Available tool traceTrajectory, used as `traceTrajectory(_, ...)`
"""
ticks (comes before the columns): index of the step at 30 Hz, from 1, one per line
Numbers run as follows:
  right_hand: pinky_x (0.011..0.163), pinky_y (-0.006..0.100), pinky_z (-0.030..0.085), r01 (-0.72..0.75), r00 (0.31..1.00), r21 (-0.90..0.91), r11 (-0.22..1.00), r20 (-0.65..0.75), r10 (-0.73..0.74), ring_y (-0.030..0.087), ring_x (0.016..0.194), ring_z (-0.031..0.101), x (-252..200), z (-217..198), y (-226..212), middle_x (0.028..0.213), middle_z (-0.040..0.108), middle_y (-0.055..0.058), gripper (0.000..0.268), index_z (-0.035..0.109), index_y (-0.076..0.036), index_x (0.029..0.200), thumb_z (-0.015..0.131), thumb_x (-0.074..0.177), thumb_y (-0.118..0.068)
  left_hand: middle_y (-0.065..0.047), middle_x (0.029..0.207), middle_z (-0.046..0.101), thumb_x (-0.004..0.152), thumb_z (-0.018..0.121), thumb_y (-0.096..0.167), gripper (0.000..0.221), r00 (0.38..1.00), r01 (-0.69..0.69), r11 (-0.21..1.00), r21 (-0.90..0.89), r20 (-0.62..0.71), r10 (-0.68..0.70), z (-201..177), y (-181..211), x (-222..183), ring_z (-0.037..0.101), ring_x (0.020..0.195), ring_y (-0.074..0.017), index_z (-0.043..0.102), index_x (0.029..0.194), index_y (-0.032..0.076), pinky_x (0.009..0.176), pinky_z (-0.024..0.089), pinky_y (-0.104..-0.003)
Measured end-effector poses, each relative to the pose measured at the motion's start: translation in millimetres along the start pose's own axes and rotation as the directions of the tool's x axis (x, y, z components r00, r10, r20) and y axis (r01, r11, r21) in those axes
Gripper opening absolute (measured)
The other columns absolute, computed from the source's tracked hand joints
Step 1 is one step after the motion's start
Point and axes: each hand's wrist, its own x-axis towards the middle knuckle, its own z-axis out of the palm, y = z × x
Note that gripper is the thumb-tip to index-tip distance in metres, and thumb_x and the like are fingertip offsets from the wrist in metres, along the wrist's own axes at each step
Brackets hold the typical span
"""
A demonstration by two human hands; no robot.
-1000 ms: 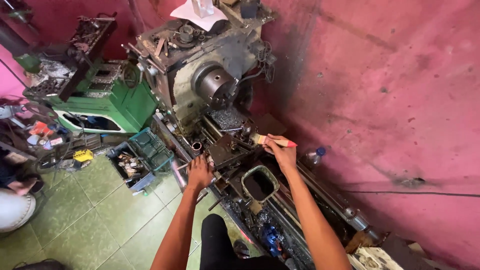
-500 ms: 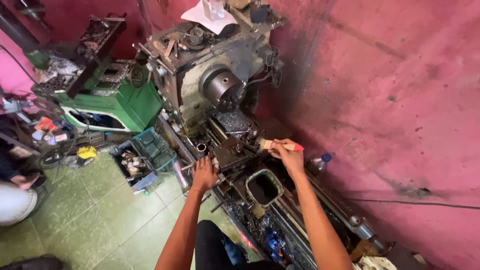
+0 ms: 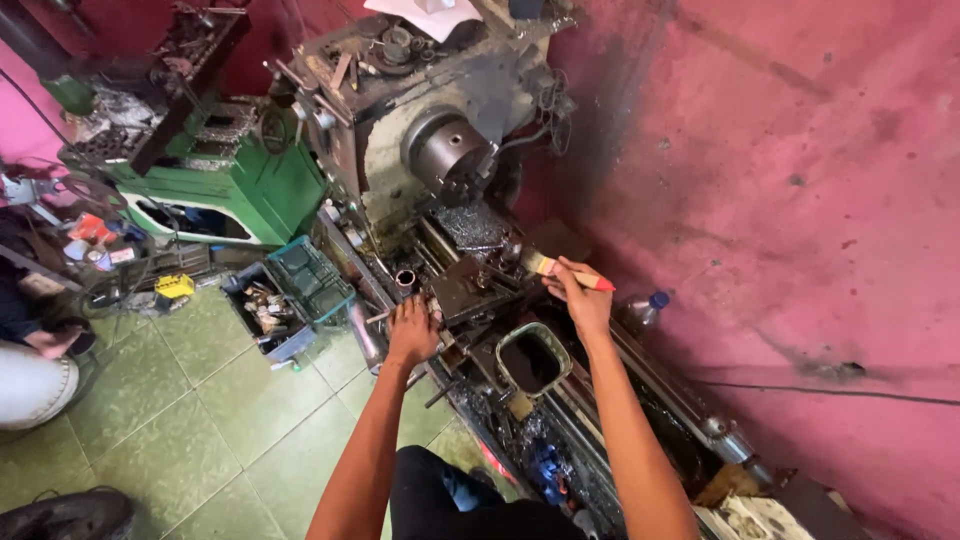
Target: Cleaning metal shavings and debris from a lathe machine using a small brush
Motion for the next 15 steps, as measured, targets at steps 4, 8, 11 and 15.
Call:
traceTrajectory(4,0.073,0.047,0.065,-0.041,0.999,-0.05,0.998,-0.002,0.041,0.033,0.077,0.076,-1.6,-1.7,3.4,0.093,0.074,0.03,0.028,0.076,0.001,0.111,0.081,0.086,-0.01,-0.023,0.152,0.046,0.105,0.032,0.052,0.072,1.0,-0.012,1.0,-0.006,-0.02,0.012,4.3,-4.2,8.9,0.042,0.144,-0.0399,0.039,0.153,-0.002,0.12,0.029,-0.057)
traceTrajectory(8,0.076,0.045,0.065,-0.039,0.999,-0.005,0.999,-0.026,0.039,0.035,0.081,0.076,-5.7,0.4,-0.7,0.096,0.072,0.032,0.031,0.074,0.002,0.113,0.08,0.086,-0.011,-0.022,0.15,0.047,0.105,0.031,0.051,0.071,1.0,0.008,1.0,0.004,-0.001,-0.008,-3.2,3.3,-3.0,0.041,0.144,-0.0387,0.039,0.152,-0.001,0.119,0.03,-0.056)
traceTrajectory(11,0.078,0.043,0.065,-0.024,0.999,0.019,1.0,-0.03,0.025,0.033,0.081,0.076,-10.5,0.5,9.5,0.095,0.073,0.031,0.034,0.072,0.004,0.117,0.08,0.088,-0.012,-0.022,0.152,0.046,0.106,0.03,0.052,0.072,1.0,0.011,1.0,-0.011,0.007,-0.011,5.4,-1.4,-0.2,0.04,0.145,-0.0389,0.038,0.153,-0.002,0.119,0.028,-0.056)
traceTrajectory(15,0.071,0.043,0.066,-0.052,0.998,0.05,0.997,-0.036,0.053,0.033,0.074,0.076,-5.2,-2.6,21.1,0.09,0.074,0.03,0.029,0.075,0.002,0.111,0.082,0.084,-0.008,-0.02,0.152,0.045,0.105,0.03,0.053,0.072,0.999,0.031,1.0,0.002,0.044,-0.031,-6.0,6.3,-7.5,0.039,0.145,-0.0358,0.035,0.155,0.001,0.121,0.026,-0.054)
